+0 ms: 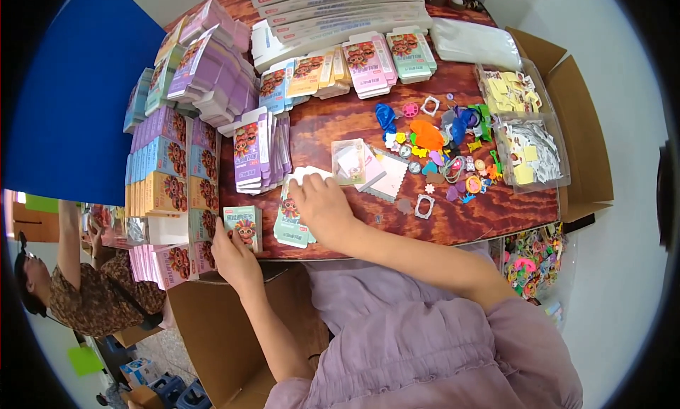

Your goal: Packaging small stickers and printed cards into sets and placing them into a box.

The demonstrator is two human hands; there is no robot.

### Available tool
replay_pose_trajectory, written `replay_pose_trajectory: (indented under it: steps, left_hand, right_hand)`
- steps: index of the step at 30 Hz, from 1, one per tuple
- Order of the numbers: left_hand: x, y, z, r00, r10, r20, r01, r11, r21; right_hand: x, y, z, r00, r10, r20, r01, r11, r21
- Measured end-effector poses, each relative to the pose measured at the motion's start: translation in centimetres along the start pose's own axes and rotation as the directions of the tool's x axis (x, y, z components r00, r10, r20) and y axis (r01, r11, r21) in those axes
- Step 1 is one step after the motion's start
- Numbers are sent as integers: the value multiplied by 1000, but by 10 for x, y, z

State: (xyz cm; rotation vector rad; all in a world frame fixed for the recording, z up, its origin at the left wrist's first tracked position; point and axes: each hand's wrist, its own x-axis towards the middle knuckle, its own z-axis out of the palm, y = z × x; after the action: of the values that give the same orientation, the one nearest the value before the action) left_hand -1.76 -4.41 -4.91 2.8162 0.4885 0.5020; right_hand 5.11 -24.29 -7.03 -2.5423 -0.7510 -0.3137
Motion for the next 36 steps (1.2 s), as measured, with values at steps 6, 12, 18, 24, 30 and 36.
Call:
replay_pose_trajectory:
  steps: [6,12,18,24,30,36]
  left_hand:
    - [-19,55,-28,999,48,-4,-45,913,-405]
    - [-22,79,-15,339,692,637,655,312,-688]
    - [-64,114,13,407,618,672,776,155,-611]
    - [-74,136,23,532,529,661,806,-77,-587]
    - [-84,145,39,583,557,591,792,-230,-565]
    - [-82,146,29,691,414,592,665,-44,-746]
  right_hand:
    - [6,11,-20,998,-8,-68,19,987,160]
    - [-45,10,-107,978,-207,8,172,836,521]
    - [-74,30,-137,979,-103,176,-22,806,592]
    - [-87,51,-136,971,197,-135,-60,747,662]
    - [-94,61,-131,925,273,263,-339,288,896]
    - [-105,67,-127,897,441,17,-251,478,842]
